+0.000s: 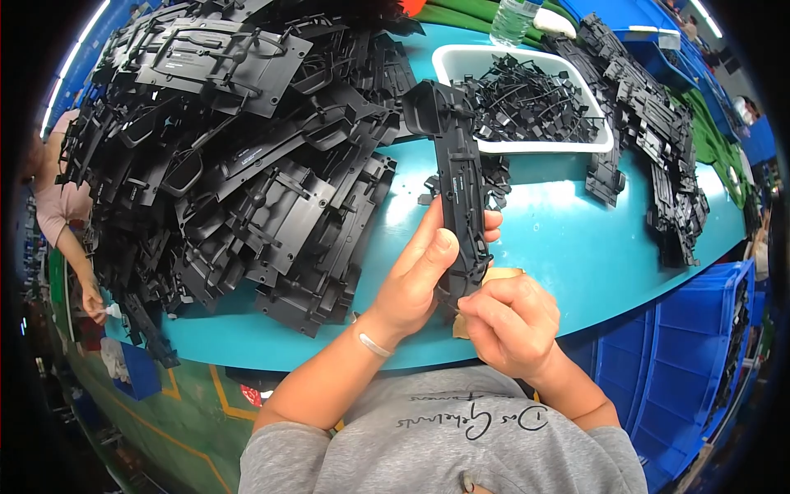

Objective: The person assembles toy car chassis by taking chassis frames, dipping small plastic components into adhesive on a pad, and attaching them onto each chassis by hand. The person also replenishes glue on the pad using a squeeze bottle.

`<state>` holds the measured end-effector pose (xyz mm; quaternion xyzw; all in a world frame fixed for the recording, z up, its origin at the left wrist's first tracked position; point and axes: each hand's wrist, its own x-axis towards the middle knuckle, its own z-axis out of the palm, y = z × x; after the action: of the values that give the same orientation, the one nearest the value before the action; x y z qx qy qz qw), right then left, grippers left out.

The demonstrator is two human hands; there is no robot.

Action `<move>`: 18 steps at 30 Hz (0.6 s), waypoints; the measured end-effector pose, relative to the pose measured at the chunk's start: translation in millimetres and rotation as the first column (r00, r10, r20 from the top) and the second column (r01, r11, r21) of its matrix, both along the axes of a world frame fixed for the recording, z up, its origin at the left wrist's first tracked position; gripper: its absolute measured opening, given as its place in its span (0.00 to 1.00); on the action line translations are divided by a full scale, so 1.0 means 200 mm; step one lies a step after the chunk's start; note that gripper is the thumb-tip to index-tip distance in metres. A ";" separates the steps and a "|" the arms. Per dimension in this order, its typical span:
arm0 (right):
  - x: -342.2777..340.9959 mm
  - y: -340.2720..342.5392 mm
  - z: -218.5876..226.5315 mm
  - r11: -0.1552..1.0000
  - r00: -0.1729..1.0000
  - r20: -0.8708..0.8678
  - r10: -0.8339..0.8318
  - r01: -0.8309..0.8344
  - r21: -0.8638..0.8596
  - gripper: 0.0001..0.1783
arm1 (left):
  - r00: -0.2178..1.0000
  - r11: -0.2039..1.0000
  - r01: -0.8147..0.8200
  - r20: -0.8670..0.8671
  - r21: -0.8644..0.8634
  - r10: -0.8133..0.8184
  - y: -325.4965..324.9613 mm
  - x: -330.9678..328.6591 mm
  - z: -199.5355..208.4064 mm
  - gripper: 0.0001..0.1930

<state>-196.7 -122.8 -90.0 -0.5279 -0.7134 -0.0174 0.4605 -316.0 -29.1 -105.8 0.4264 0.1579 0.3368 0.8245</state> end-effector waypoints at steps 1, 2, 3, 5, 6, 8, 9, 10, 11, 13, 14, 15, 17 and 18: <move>0.00 0.00 0.00 1.000 1.000 0.002 0.003 -0.003 -0.003 0.16 | 1.000 1.000 0.002 0.000 0.000 -0.002 0.00 0.00 0.00 0.39; 0.00 0.00 0.00 1.000 1.000 0.003 0.006 -0.006 -0.006 0.16 | 1.000 0.999 0.003 -0.012 0.038 -0.003 0.00 0.00 -0.01 0.39; 0.00 0.00 -0.01 1.000 1.000 0.003 0.004 -0.004 -0.006 0.16 | 1.000 0.997 0.006 -0.024 0.076 -0.004 0.00 0.00 -0.01 0.39; -0.01 0.01 -0.01 1.000 1.000 0.008 0.008 -0.008 0.025 0.16 | 1.000 0.997 0.004 -0.006 0.079 -0.004 0.00 0.00 0.00 0.36; -0.01 0.02 -0.01 1.000 1.000 0.008 0.005 -0.006 0.025 0.16 | 1.000 0.997 0.000 0.012 0.082 -0.001 -0.01 0.00 0.00 0.34; 0.00 0.03 0.00 0.999 0.999 0.003 0.035 -0.035 0.034 0.14 | 1.000 0.998 0.004 0.012 0.063 -0.005 -0.01 0.01 -0.01 0.34; 0.00 0.03 0.00 0.999 0.999 0.005 0.032 -0.033 0.033 0.14 | 1.000 0.999 0.006 0.013 0.045 -0.007 -0.01 0.01 -0.01 0.35; 0.01 0.03 0.00 0.999 0.998 -0.029 0.051 -0.051 0.001 0.15 | 1.000 0.999 -0.009 0.018 0.041 0.009 -0.01 0.01 -0.01 0.35; 0.02 0.03 0.01 0.997 0.996 -0.064 0.067 -0.069 -0.030 0.16 | 0.999 0.999 -0.025 0.024 0.036 0.024 -0.01 0.01 0.00 0.35; 0.09 0.04 0.03 0.991 0.979 -0.202 0.003 -0.030 -0.131 0.16 | 0.997 0.999 -0.048 0.055 0.014 0.047 0.01 -0.01 0.01 0.36; 0.16 0.07 0.04 0.984 0.986 -0.159 -0.041 0.012 -0.178 0.15 | 0.996 0.997 -0.071 0.061 0.020 0.070 0.02 -0.02 0.00 0.35; 0.22 0.11 0.03 0.966 0.992 -0.087 -0.096 0.072 -0.249 0.14 | 0.994 0.997 -0.073 0.077 -0.020 0.075 0.03 -0.03 0.00 0.34; 0.31 0.19 -0.02 0.921 0.987 -0.008 -0.163 0.150 -0.359 0.11 | 0.994 0.995 -0.099 0.037 -0.019 0.100 0.03 -0.02 -0.01 0.39; 0.33 0.22 -0.05 0.921 0.986 -0.006 -0.168 0.154 -0.358 0.11 | 0.995 0.995 -0.095 0.039 -0.019 0.096 0.03 -0.02 -0.02 0.39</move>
<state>-130.1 -79.5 -99.3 -0.6596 -0.6504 0.0840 0.3673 -319.8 -22.7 -109.0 0.4046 0.1643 0.3830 0.8140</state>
